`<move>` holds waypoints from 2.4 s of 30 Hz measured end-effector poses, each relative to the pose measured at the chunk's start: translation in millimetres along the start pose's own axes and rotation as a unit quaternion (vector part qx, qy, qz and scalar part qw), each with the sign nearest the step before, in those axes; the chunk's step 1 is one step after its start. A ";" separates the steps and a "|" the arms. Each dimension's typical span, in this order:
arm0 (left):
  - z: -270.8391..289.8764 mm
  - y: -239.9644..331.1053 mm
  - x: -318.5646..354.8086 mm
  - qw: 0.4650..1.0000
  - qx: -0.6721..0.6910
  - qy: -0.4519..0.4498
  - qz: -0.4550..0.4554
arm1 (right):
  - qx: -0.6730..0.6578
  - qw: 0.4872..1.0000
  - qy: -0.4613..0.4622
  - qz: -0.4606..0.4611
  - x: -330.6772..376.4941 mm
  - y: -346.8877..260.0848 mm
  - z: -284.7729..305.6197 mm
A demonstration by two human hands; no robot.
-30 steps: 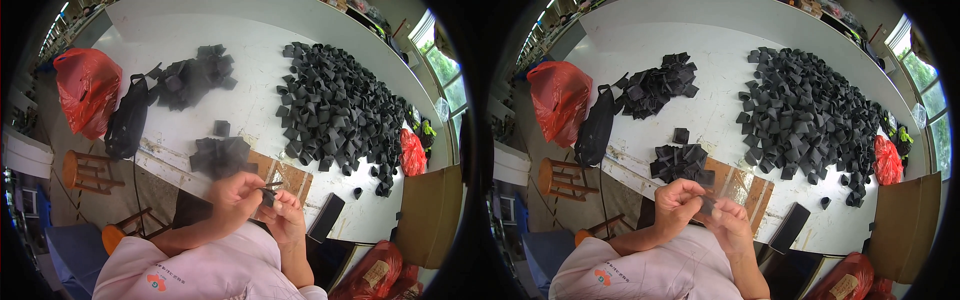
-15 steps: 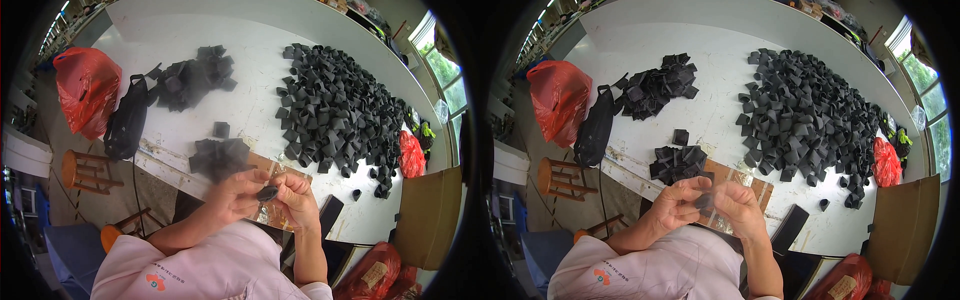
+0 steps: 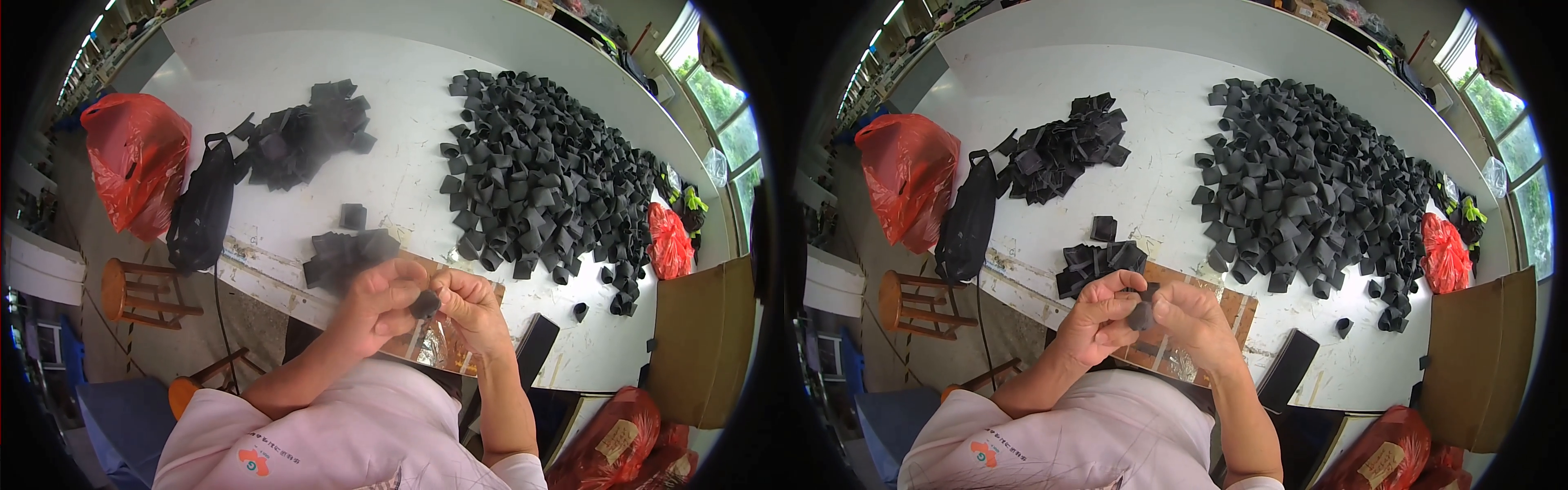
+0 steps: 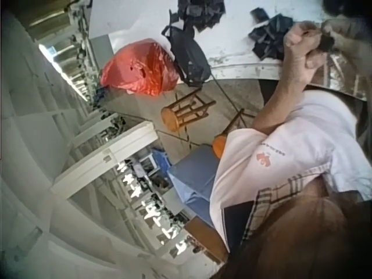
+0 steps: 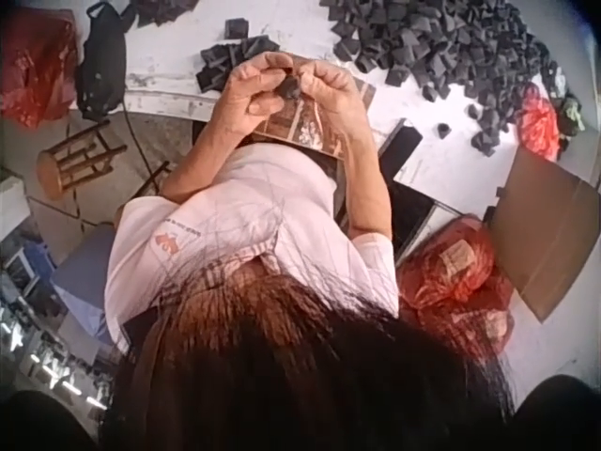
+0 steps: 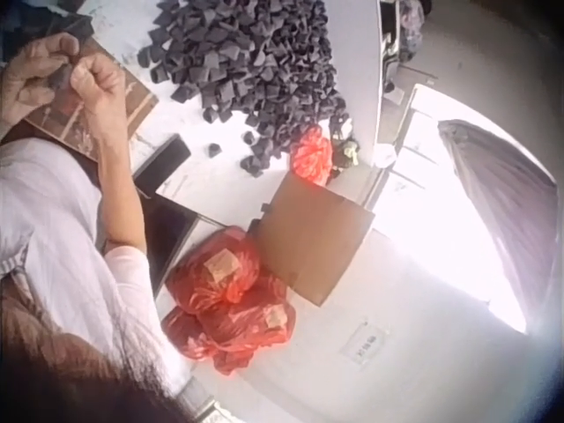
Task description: Assembling small black foam components by inserting metal wire hooks into them.
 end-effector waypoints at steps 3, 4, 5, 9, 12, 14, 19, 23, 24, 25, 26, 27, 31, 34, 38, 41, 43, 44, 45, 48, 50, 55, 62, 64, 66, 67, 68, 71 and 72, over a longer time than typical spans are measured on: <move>-8.1 8.8 -0.4 0.981 -0.149 0.002 -0.124 | 0.074 0.997 0.016 0.005 2.8 -4.5 2.6; -13.4 17.8 3.8 0.927 -0.293 0.029 -0.232 | 0.126 0.990 0.055 0.039 7.0 -14.0 0.4; -20.6 28.4 8.3 0.837 -0.454 0.014 -0.306 | 0.176 0.977 0.094 0.072 10.7 -20.9 -0.4; -54.3 35.5 12.0 0.744 -0.555 -0.105 -0.356 | 0.450 0.815 0.211 0.299 39.7 -42.5 -9.1; -51.2 35.7 10.6 0.725 -0.569 -0.116 -0.369 | 0.504 0.771 0.192 0.338 46.0 -44.1 -29.4; -47.7 33.6 16.1 0.770 -0.522 -0.072 -0.359 | 0.516 0.761 0.187 0.345 42.8 -41.4 -35.4; -27.3 30.2 19.2 0.930 -0.198 0.052 -0.306 | 0.574 0.688 0.183 0.405 41.1 -48.4 -48.4; -23.6 22.0 23.6 0.953 -0.124 0.073 -0.267 | 0.591 0.675 0.169 0.408 38.2 -52.9 -48.9; -18.4 19.7 23.3 0.942 -0.166 0.075 -0.282 | 0.592 0.675 0.170 0.408 39.3 -49.1 -45.5; -16.5 19.3 23.8 0.929 -0.208 0.077 -0.298 | 0.581 0.682 0.170 0.410 40.5 -41.1 -39.6; -16.8 20.0 25.3 0.929 -0.207 0.075 -0.298 | 0.571 0.689 0.170 0.413 40.8 -36.2 -35.4; -19.9 18.6 26.1 0.926 -0.248 0.045 -0.282 | 0.572 0.688 0.170 0.412 40.1 -34.0 -33.5; -24.5 22.0 18.4 0.907 -0.329 -0.026 -0.262 | 0.572 0.690 0.177 0.407 41.2 -35.6 -30.8; -21.8 20.6 12.4 0.916 -0.336 -0.026 -0.217 | 0.572 0.716 0.169 0.364 38.9 -39.7 -31.8; -32.1 30.2 12.8 0.848 -0.444 -0.029 -0.289 | 0.572 0.737 0.170 0.318 38.7 -48.2 -37.6; -42.0 34.3 15.2 0.766 -0.542 -0.032 -0.343 | 0.549 0.747 0.142 0.346 37.1 -45.6 -29.6; -44.6 33.4 17.3 0.727 -0.581 -0.042 -0.363 | 0.526 0.762 0.139 0.352 33.5 -36.5 -21.8; -39.0 30.3 16.4 0.772 -0.542 -0.029 -0.332 | 0.504 0.775 0.135 0.357 33.0 -34.3 -19.5; -32.2 27.4 15.3 0.813 -0.500 -0.012 -0.299 | 0.503 0.776 0.133 0.356 32.0 -35.9 -21.3; -5.2 22.8 7.2 0.877 -0.399 -0.002 -0.270 | 0.558 0.747 0.113 0.344 27.8 -45.8 -34.6; -0.8 21.1 5.7 0.905 -0.345 0.019 -0.247 | 0.613 0.696 0.106 0.360 26.8 -50.8 -43.0; -8.9 16.0 4.2 0.898 -0.367 -0.009 -0.243 | 0.592 0.700 0.135 0.376 33.3 -41.8 -33.4; -20.3 23.5 6.9 0.901 -0.332 -0.042 -0.277 | 0.601 0.712 0.117 0.343 36.1 -54.7 -39.7; -15.6 20.6 3.4 0.935 -0.250 -0.042 -0.249 | 0.597 0.714 0.118 0.346 34.0 -54.3 -40.1; -13.6 20.6 3.4 0.920 -0.289 -0.042 -0.262 | 0.594 0.716 0.121 0.346 33.2 -50.1 -38.8; -14.2 20.5 4.6 0.903 -0.327 -0.044 -0.274 | 0.589 0.711 0.129 0.361 34.0 -45.0 -36.3; -15.9 21.5 6.3 0.904 -0.327 -0.043 -0.273 | 0.585 0.705 0.138 0.377 35.2 -41.1 -34.5; -31.4 27.2 9.0 0.871 -0.390 -0.043 -0.295 | 0.572 0.706 0.158 0.386 35.3 -38.2 -30.2; -34.6 28.9 8.6 0.857 -0.425 -0.048 -0.289 | 0.573 0.706 0.157 0.387 35.2 -39.1 -31.3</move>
Point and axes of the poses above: each hand's wrist, its own x-axis away from the middle knuckle, its own z-axis out of the back of the hand, y = z × x, the point moved 5 cm from there along -x, towards the middle knuckle
